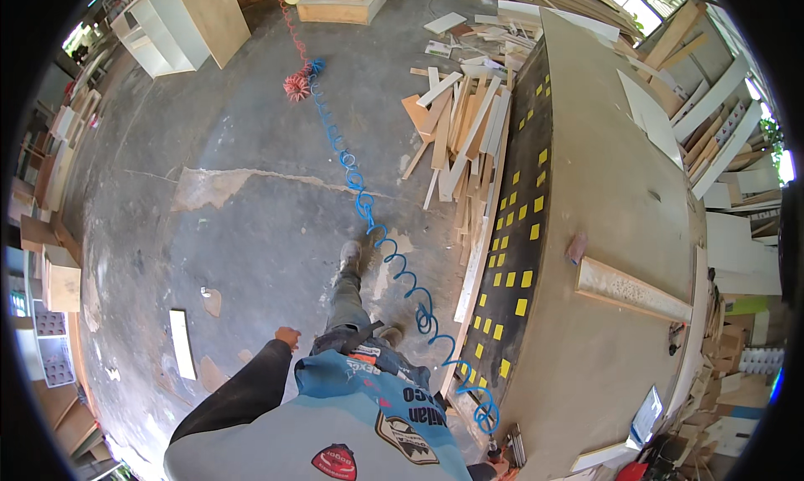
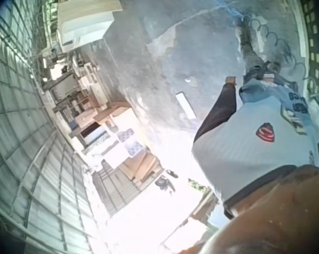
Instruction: The person carries a wooden drawer across a workshop, places it into a larger cabinet frame, and then uses a tape measure to check the width of a lower shelf compartment.
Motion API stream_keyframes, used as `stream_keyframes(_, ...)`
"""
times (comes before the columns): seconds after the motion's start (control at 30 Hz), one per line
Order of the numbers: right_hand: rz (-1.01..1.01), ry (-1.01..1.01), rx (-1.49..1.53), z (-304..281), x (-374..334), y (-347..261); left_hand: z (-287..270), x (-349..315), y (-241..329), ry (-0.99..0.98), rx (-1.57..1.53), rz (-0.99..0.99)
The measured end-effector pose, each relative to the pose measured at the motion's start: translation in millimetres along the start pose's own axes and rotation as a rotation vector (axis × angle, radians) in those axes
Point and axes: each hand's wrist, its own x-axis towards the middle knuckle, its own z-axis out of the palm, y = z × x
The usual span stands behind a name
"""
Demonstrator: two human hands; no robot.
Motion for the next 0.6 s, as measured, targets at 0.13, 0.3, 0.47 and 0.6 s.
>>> stream_keyframes(0.13, 0.108, -0.156, 0.301, 40.5, -42.2, -20.8, -32.9, 28.7, 58.6, 0.075, -0.138, 0.084)
stream_keyframes(0.3, 0.320, -0.672, 0.574, 169.8, -179.4, -94.3, -124.6, 84.1, 204.8, 0.051, -0.626, 0.071)
stream_keyframes(0.47, 0.140, -1.055, 0.582, 307.0, -392.3, -174.7, -231.4, 138.3, 305.7, -0.321, -1.067, 0.276)
stream_keyframes(0.6, 0.487, -1.433, 0.400, 363.0, -534.6, -227.9, -286.7, 128.0, 410.7, -0.355, -1.234, 0.184)
